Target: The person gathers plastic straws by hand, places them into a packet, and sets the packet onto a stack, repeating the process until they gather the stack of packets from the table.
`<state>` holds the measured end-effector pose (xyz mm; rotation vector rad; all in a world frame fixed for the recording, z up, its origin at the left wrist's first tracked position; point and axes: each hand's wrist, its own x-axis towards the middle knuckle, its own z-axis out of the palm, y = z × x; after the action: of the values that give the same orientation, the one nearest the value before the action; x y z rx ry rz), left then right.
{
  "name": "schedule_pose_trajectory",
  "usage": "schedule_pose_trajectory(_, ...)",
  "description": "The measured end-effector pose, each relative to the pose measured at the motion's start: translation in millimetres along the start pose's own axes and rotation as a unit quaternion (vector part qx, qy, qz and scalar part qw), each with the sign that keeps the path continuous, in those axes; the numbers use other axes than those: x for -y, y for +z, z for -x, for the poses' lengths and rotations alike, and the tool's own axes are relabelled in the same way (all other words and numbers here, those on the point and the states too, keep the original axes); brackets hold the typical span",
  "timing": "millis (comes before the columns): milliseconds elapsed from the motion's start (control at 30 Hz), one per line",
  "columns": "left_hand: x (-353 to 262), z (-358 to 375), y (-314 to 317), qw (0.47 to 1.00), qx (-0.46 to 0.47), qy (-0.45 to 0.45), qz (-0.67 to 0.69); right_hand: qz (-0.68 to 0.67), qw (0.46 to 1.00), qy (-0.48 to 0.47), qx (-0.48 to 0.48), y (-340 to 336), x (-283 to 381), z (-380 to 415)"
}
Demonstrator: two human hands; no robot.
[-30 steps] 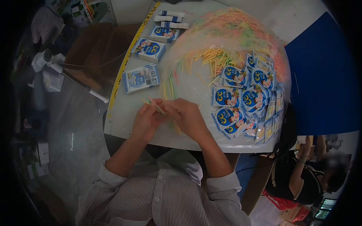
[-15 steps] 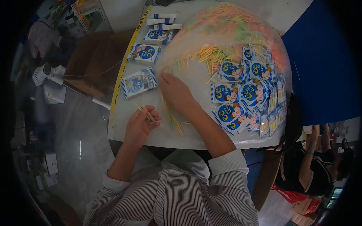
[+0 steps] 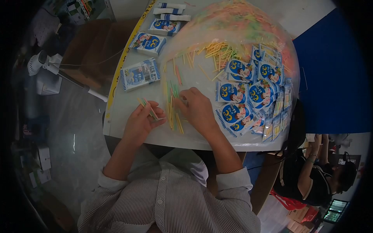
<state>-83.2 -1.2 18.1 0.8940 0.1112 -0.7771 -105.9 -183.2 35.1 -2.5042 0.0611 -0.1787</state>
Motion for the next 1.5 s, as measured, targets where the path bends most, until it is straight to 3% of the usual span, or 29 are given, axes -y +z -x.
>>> schedule_pose_trajectory(200, -3.6, 3.0, -6.6, 1.000, -0.004, 0.008, -0.002, 0.102, 0.992, 0.039, -0.062, 20.9, 14.2, -11.8)
schedule_pose_trajectory(300, -2.0, 0.8, -8.3, 1.000, 0.002, 0.010, -0.004, 0.083, 0.995, 0.047, 0.012, 21.8, 18.1, -15.8)
schedule_pose_trajectory(533, -2.6, -1.0, -4.4, 1.000, 0.011, 0.007, -0.006, 0.081, 0.996, 0.036, 0.009, 22.9, 10.3, -25.0)
schedule_pose_trajectory(733, -8.3, -8.1, 5.7, 0.999, 0.027, -0.018, -0.003, -0.108, 0.985, 0.119, 0.060, -5.7, 2.0, -25.9)
schedule_pose_trajectory(800, -5.7, -16.8, 16.7, 0.999, 0.009, 0.019, -0.026, -0.264, 0.947, 0.159, 0.091, -21.0, 20.1, -22.9)
schedule_pose_trajectory(933, 1.3, -31.5, 30.7, 1.000, 0.010, -0.009, -0.024, -0.275, 0.943, 0.131, 0.130, -17.5, 22.6, -17.2)
schedule_pose_trajectory(1033, 6.9, -33.5, 35.7, 0.999, 0.038, 0.000, 0.021, -0.296, 0.946, 0.120, 0.062, -5.1, 13.9, -10.5)
schedule_pose_trajectory(1133, 7.8, -33.4, 32.7, 0.997, 0.040, -0.022, -0.067, -0.280, 0.958, 0.067, -0.012, -0.2, 7.3, -2.7)
schedule_pose_trajectory(1200, 4.0, -32.0, 30.7, 0.988, 0.079, -0.054, -0.124, -0.147, 0.989, -0.015, -0.011, -6.5, 6.2, -1.6)
schedule_pose_trajectory(1233, 2.5, -31.8, 29.5, 0.987, 0.080, -0.053, -0.127, -0.147, 0.989, -0.015, -0.014, -8.2, 6.5, -2.3)
schedule_pose_trajectory(1300, -0.4, -30.7, 27.5, 0.985, 0.099, -0.073, -0.119, -0.256, 0.964, 0.058, 0.030, -10.7, 7.4, -5.3)
schedule_pose_trajectory(1433, 1.5, -34.3, 21.1, 0.983, 0.094, -0.064, -0.143, -0.179, 0.984, -0.012, 0.018, -4.8, 5.7, -10.9)
schedule_pose_trajectory(1500, 1.0, -34.6, 15.9, 0.985, 0.068, -0.070, -0.143, -0.299, 0.949, 0.033, 0.094, -5.5, 1.4, -20.3)
